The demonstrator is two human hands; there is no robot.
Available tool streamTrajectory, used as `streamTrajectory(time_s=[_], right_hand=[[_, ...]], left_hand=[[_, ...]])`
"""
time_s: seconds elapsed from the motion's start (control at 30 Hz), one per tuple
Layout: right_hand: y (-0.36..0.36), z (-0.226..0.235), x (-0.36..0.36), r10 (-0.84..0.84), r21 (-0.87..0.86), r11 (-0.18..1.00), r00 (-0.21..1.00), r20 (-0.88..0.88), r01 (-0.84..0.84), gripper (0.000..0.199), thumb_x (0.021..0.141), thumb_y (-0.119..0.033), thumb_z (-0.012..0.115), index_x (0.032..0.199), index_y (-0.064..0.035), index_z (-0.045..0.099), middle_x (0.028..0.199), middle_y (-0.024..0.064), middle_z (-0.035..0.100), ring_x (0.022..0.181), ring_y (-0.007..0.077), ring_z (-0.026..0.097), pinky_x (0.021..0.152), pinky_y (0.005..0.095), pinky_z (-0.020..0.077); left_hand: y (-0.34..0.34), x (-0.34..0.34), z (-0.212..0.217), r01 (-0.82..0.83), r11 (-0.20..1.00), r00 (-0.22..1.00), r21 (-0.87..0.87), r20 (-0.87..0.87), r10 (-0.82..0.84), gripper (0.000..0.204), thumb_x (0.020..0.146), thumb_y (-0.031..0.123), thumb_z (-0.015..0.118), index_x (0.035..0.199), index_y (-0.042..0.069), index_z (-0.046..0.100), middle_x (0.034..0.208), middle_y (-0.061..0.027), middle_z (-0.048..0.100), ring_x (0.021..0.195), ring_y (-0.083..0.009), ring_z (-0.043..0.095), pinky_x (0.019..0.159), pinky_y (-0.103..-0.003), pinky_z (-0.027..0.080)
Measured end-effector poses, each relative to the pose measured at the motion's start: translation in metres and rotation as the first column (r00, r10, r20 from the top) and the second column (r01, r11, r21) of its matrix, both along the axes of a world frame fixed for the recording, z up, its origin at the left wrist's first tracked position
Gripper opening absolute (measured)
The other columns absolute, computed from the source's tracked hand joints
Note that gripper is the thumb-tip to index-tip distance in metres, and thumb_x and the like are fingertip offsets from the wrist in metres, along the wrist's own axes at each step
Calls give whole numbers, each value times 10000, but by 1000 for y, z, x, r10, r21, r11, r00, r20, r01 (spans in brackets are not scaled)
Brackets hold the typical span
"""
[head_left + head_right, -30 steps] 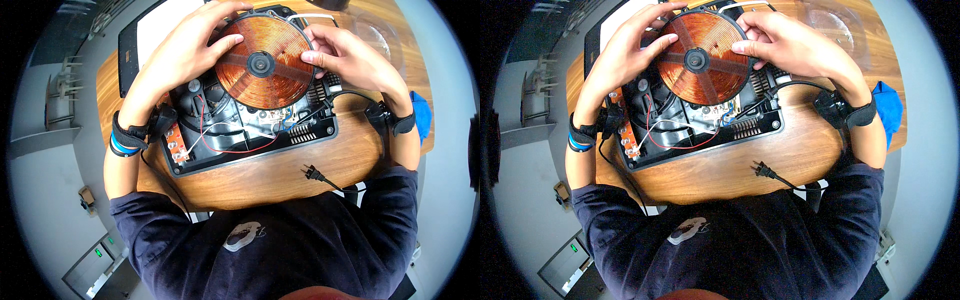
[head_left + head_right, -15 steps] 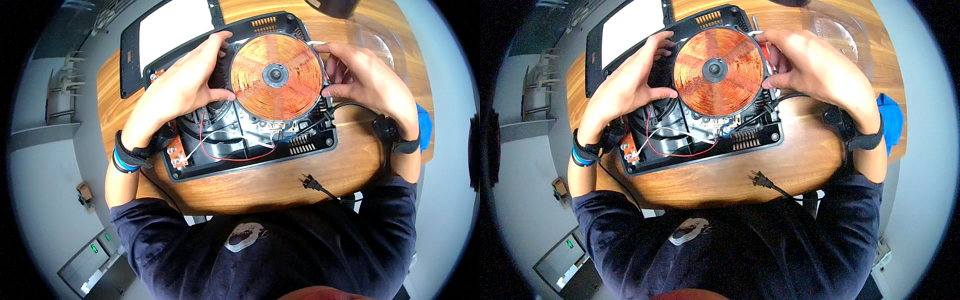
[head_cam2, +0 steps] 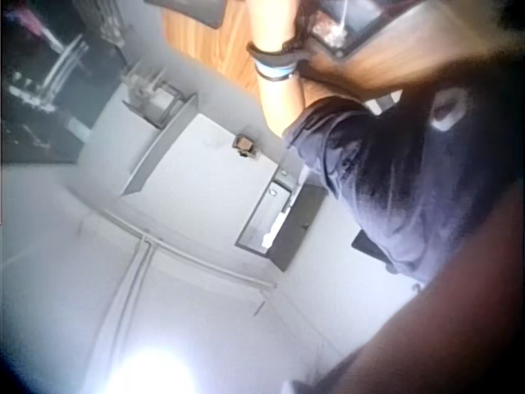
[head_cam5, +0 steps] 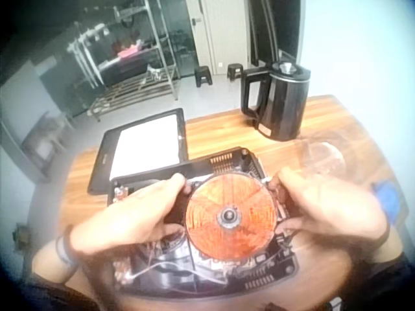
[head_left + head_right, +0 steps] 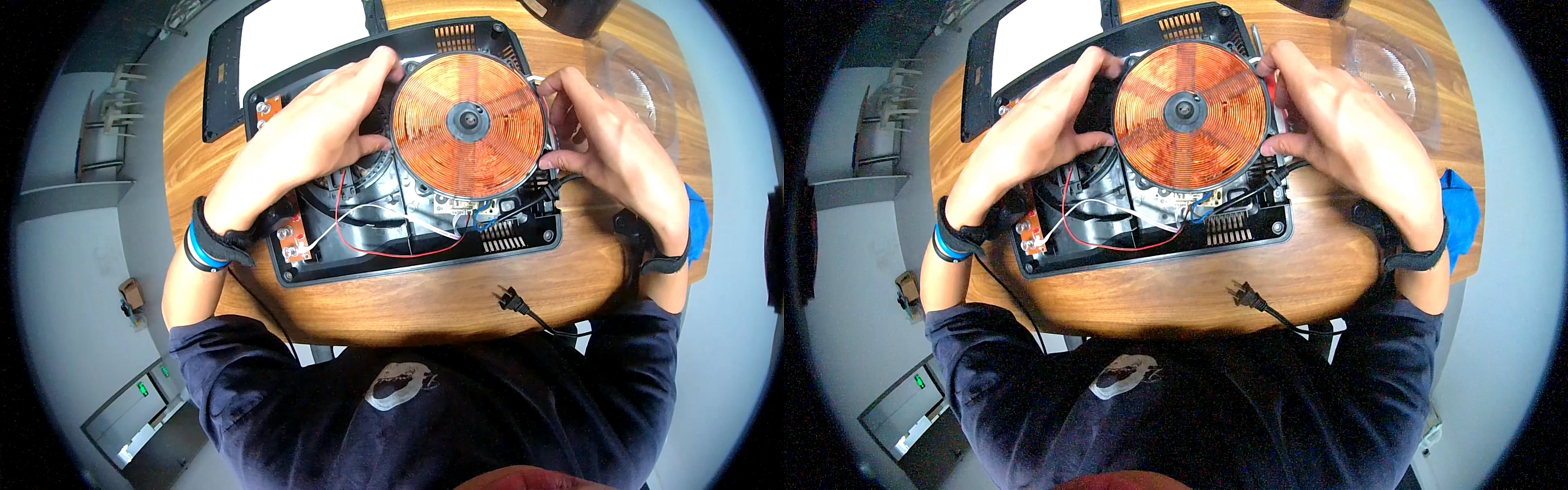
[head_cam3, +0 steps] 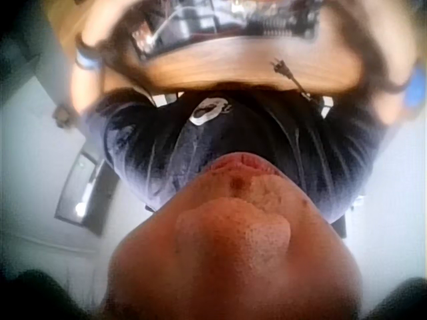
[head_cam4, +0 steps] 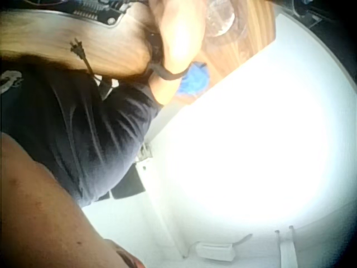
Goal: The person assembles an induction cooktop by installing the copper induction coil, connecting wires, and securing components with a screwdriver. They then place the glass top onto the unit and flip it over to show the finished assembly.
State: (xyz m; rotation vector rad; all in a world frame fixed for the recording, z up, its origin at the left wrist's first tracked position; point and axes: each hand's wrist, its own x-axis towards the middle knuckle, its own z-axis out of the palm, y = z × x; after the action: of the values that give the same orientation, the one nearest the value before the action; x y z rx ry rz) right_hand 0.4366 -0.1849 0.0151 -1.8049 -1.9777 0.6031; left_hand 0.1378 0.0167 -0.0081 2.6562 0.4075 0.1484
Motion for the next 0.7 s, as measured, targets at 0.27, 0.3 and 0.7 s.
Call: streamTrajectory(time_s=[0.27, 0.3, 0.7], right_hand=[[1, 1, -3, 103, -23, 995, 993, 65, -101, 730, 854, 6, 828, 1532, -46, 561, 1356, 221, 660, 1140, 452, 705, 965, 516, 569], [0, -6, -2, 116, 27, 993, 991, 72, -118, 708, 865, 6, 817, 1527, -37, 569, 1353, 225, 662, 1158, 462, 697, 979, 519, 567], [-3, 4, -14, 57, 26, 998, 975, 216, -64, 691, 898, 105, 695, 1566, -34, 586, 1204, 217, 665, 1080, 443, 700, 914, 495, 564]], left_hand=[[8, 12, 3, -43, 997, 991, -63, -132, 35, 1258, 768, 1, 942, 1795, 189, 238, 1499, -229, 664, 1396, -421, 637, 1180, -511, 527], [9, 13, 3, -40, 998, 992, -56, -122, 33, 1257, 763, 2, 944, 1792, 186, 246, 1483, -225, 678, 1389, -418, 642, 1176, -514, 529], [-2, -2, 8, -97, 995, 995, -35, -2, 97, 1149, 757, 41, 976, 1733, 165, 383, 1138, -118, 778, 1222, -328, 719, 1099, -452, 557]])
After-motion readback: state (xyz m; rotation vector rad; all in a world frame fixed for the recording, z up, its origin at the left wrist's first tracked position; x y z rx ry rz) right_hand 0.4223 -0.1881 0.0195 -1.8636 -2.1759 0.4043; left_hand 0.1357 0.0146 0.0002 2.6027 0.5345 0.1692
